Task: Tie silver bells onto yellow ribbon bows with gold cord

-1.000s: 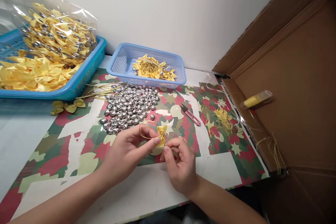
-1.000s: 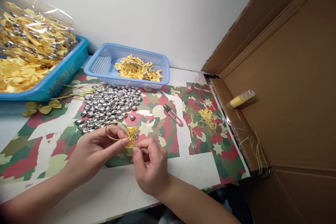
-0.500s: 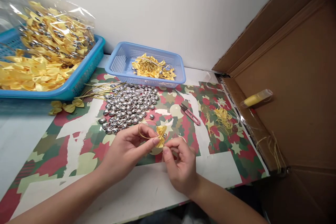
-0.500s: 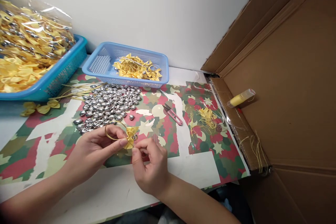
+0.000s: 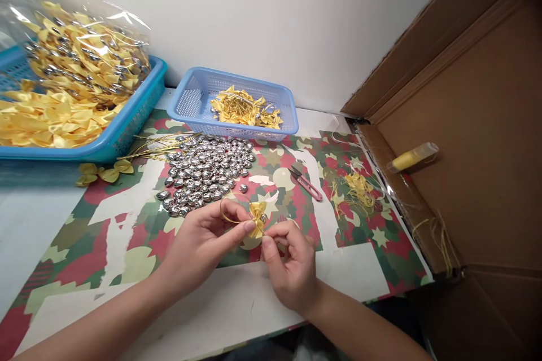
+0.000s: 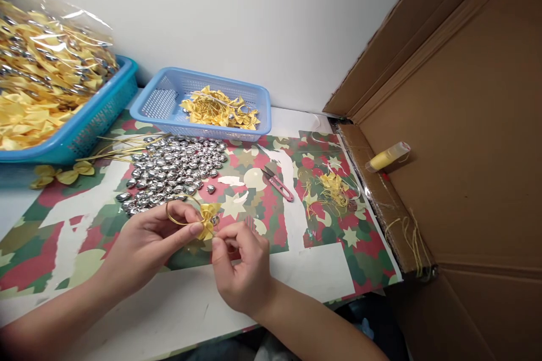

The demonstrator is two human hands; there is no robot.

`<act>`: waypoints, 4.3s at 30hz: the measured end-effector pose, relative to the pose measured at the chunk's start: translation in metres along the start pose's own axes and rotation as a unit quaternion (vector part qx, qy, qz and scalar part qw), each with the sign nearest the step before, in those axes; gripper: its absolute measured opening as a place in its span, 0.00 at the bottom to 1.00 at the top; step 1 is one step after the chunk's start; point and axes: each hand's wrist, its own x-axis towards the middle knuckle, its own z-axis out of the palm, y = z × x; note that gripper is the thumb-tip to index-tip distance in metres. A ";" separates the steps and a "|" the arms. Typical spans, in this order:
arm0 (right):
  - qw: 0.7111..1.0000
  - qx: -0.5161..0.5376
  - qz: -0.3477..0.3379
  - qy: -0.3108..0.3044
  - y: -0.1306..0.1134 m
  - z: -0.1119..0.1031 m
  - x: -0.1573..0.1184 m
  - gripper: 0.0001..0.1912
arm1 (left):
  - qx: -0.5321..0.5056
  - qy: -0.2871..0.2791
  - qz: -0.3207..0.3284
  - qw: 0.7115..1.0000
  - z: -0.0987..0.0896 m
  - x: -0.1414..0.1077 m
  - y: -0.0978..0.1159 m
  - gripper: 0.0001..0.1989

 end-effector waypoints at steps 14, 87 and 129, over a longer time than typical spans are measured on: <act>1.000 -0.024 -0.009 0.004 -0.001 0.000 0.002 0.04 | 0.016 -0.008 0.014 1.000 0.000 0.000 -0.001 0.06; 0.999 -0.012 0.024 0.022 0.008 -0.002 0.007 0.02 | 0.025 0.036 0.021 0.999 0.008 -0.004 -0.001 0.04; 0.970 -0.187 -0.128 -0.082 -0.002 -0.021 0.053 0.05 | 0.389 0.049 0.260 0.882 -0.009 0.002 -0.005 0.07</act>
